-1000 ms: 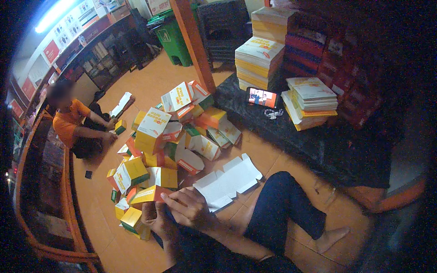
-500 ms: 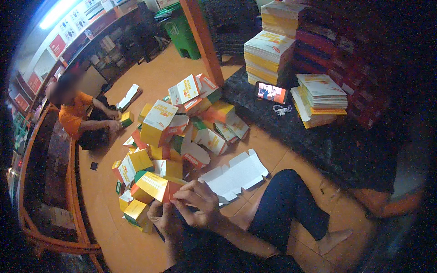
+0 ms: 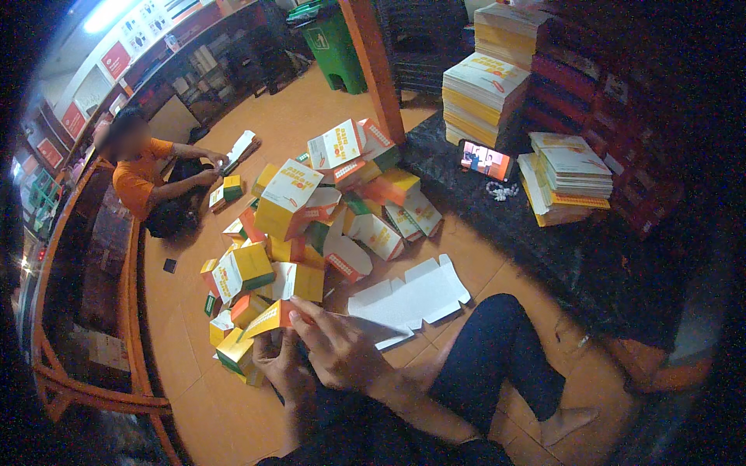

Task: The person sits on the floor and folds flat paper sheets into small rectangular boxes. They repeatedly pick up a sheet, fold the sides, and tuck the flaps to form a finished box, then place it on a growing pile.

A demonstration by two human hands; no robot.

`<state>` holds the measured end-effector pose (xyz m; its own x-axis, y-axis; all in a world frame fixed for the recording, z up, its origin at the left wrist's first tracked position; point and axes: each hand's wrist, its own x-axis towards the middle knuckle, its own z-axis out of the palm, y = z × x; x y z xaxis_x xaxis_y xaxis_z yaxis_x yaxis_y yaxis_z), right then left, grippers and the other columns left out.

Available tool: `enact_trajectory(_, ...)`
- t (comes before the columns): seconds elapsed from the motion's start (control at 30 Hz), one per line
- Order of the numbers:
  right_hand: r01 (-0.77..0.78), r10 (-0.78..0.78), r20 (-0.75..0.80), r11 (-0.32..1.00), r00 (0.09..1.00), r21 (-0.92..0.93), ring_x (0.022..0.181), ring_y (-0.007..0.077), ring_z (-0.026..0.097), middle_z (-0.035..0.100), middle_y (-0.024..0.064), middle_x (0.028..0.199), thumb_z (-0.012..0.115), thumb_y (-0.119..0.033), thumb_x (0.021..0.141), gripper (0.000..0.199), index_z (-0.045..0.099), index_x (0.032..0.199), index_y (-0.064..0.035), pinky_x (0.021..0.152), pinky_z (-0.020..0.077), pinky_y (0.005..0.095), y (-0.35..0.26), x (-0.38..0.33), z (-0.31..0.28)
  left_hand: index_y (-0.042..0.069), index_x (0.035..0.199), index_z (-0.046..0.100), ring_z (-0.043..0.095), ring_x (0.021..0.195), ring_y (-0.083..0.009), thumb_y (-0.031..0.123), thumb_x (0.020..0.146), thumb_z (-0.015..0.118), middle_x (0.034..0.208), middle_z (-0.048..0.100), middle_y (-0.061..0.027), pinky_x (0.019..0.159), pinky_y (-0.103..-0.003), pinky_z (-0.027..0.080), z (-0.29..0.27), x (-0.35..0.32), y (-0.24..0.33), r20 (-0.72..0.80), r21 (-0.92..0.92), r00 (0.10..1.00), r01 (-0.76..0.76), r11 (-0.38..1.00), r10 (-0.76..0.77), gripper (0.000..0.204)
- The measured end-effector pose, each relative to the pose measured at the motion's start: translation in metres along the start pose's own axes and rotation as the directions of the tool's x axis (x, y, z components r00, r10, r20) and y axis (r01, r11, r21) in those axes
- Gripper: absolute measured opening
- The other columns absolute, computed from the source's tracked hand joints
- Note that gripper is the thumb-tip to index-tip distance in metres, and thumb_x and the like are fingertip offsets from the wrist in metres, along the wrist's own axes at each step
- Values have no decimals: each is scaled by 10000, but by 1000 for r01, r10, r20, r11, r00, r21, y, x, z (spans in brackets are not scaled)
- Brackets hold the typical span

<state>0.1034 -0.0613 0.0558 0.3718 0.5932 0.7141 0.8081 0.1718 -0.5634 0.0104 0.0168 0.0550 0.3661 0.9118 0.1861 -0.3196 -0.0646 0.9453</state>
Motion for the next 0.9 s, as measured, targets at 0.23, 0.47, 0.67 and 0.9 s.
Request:
enact_trajectory(0.23, -205, 198, 57, 959, 979, 194, 1135, 397, 659, 561, 251, 1382, 610, -6, 885, 586, 409, 1433, -57, 872, 584, 446, 12, -6, -9, -25, 1424, 521, 458, 1384, -333, 290, 923, 723, 1376, 595, -205, 1202, -461, 218, -17, 4, 0, 507, 360, 838, -417, 834, 200, 625)
enact_trajectory(0.47, -443, 543, -58, 737, 837, 510, 818, 154, 733, 752, 125, 962, 664, -45, 958, 288, 597, 1233, 8, 739, 617, 299, 5, -2, -18, 36, 1379, 513, 391, 1442, -380, 416, 614, 953, 1460, 508, -213, 1232, -491, 196, -11, 6, -6, 621, 356, 725, -600, 716, 298, 961)
enact_trajectory(0.67, -473, 643, -50, 612, 764, 634, 885, 160, 725, 721, 108, 914, 677, -84, 952, 115, 644, 981, 22, 681, 612, 301, 9, -4, -11, 83, 1069, 651, 537, 1318, -394, 157, 639, 937, 1335, 591, -190, 1075, -485, 472, -11, 13, -10, 658, 471, 684, -701, 536, 315, 521)
enact_trajectory(0.9, -463, 642, -177, 691, 746, 555, 817, 156, 702, 687, 95, 870, 696, -84, 935, 116, 625, 948, 8, 671, 603, 298, 13, -6, -10, 16, 947, 758, 729, 882, -275, -39, 765, 801, 882, 731, -115, 843, -335, 559, -4, 2, -19, 361, 481, 769, -638, 602, 527, 195)
